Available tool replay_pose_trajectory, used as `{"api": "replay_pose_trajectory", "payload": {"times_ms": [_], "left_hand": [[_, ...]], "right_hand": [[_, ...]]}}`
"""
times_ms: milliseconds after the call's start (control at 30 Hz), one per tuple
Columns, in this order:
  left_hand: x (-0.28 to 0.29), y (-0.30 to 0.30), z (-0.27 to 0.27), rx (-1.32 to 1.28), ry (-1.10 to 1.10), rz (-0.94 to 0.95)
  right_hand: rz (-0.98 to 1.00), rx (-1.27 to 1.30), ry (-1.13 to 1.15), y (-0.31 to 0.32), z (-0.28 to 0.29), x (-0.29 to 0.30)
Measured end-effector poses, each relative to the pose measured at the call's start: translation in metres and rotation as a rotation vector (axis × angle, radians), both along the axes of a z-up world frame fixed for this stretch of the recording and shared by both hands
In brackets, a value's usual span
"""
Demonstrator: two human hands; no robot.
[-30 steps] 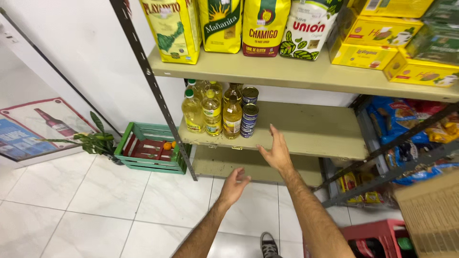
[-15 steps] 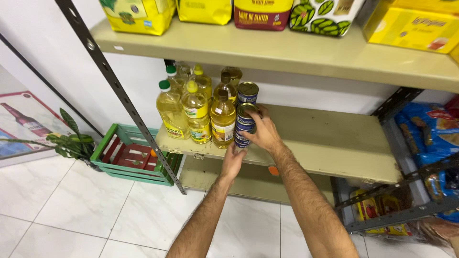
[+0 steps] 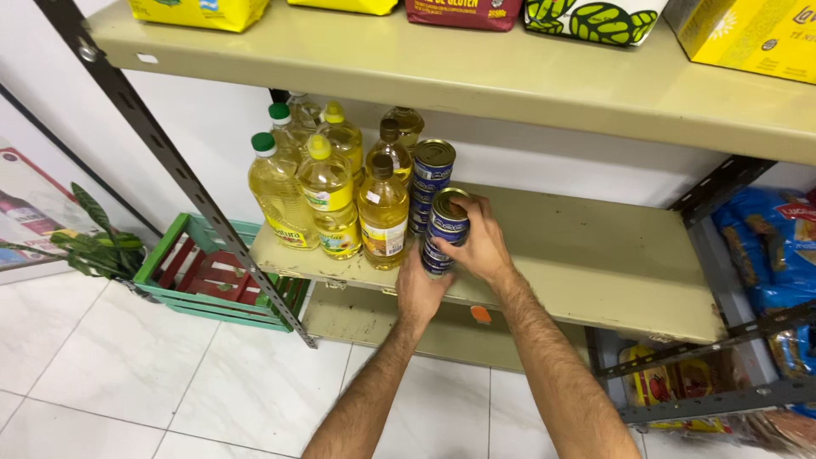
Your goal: The person organizes various grocery items on a metal shelving unit by moving bottles and cans from a lower shelf to an upper shelf, and stacking cans on top of each other.
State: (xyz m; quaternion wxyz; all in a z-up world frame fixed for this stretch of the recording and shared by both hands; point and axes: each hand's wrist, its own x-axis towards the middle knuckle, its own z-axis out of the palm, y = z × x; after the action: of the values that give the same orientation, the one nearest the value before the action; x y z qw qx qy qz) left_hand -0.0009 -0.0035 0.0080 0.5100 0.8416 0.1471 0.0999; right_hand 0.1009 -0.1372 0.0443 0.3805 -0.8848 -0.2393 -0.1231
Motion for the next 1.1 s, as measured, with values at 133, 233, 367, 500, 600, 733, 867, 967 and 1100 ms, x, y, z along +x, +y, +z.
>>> {"api": "replay_pose_trajectory", "payload": {"times_ms": [133, 233, 367, 500, 600, 733, 867, 967, 1100], "left_hand": [[0.019, 0.0, -0.024, 0.053, 0.033, -0.043], [0.027, 0.004, -0.034, 0.145, -0.002, -0.034], [0.046, -0.001, -0.061, 0.158, 0.08, -0.063], [0.037, -0.007, -0.068, 0.22, 0.089, -0.037], [0.013, -0.003, -0.056, 0.194, 0.081, -0.07], [-0.014, 0.005, -0.035, 0.166, 0.063, -0.084], [-0.056, 0.011, 0.009, 0.164, 0.056, -0.097], [-0.079, 0.019, 0.029, 0.168, -0.063, -0.119], [-0.125, 0.031, 0.086, 0.165, -0.261, -0.173]], "right_hand": [[0.046, 0.036, -0.018, -0.005, 0.001, -0.004], [0.058, 0.065, 0.017, -0.002, 0.008, -0.013], [0.032, 0.05, 0.063, -0.009, -0.004, -0.014], [0.021, 0.033, 0.045, -0.014, 0.002, -0.035], [0.022, 0.03, 0.059, -0.013, 0.016, -0.061], [0.065, 0.075, 0.071, -0.008, 0.044, -0.094], [0.076, 0.077, 0.028, -0.005, 0.075, -0.123], [0.105, 0.106, 0.025, -0.005, 0.104, -0.144], [0.087, 0.15, 0.008, 0.0, 0.162, -0.194]]}}
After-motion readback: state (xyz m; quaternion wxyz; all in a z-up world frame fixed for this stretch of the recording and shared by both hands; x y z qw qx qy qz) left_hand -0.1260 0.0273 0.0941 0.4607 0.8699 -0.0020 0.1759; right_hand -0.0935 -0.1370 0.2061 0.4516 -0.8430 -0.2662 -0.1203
